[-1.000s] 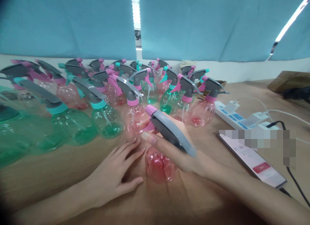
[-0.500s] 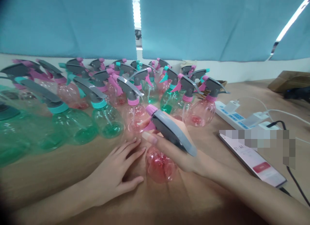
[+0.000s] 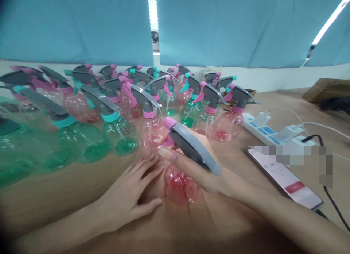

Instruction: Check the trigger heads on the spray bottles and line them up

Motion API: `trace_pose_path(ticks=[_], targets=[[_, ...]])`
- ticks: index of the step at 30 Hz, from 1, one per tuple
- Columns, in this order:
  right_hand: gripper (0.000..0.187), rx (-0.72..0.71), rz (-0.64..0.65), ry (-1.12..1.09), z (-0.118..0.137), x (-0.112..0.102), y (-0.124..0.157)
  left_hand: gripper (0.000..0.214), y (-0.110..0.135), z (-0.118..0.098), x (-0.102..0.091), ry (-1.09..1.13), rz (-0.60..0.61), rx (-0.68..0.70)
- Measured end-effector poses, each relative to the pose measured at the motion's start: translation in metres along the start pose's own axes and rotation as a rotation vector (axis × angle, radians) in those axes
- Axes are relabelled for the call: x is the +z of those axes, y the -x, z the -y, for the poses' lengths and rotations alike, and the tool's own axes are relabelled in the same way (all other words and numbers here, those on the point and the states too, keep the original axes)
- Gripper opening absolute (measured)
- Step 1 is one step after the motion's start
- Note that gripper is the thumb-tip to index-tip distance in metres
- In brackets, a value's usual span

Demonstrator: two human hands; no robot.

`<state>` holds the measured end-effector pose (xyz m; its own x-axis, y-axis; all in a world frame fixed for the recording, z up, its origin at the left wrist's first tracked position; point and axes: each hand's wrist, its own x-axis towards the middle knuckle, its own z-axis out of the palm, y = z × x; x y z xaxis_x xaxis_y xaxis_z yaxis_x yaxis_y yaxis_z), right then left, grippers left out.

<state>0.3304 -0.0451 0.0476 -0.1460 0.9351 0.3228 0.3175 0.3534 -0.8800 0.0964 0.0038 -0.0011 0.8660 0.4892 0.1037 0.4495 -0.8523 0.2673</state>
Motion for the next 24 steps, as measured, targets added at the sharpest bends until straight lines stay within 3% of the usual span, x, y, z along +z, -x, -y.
trace_pose_path(ticks=[5, 12, 24], targets=[[0.028, -0.022, -0.048, 0.02, 0.008, 0.005, -0.005, 0.068, -0.001, -0.002, -0.002, -0.027, 0.04, -0.006], [0.027, -0.076, -0.123, 0.054, 0.019, 0.009, -0.011, 0.066, 0.001, 0.002, 0.005, -0.014, -0.023, 0.015], [0.028, -0.051, -0.122, 0.066, 0.015, 0.009, -0.007, 0.068, 0.002, 0.004, 0.007, -0.068, -0.028, 0.032]])
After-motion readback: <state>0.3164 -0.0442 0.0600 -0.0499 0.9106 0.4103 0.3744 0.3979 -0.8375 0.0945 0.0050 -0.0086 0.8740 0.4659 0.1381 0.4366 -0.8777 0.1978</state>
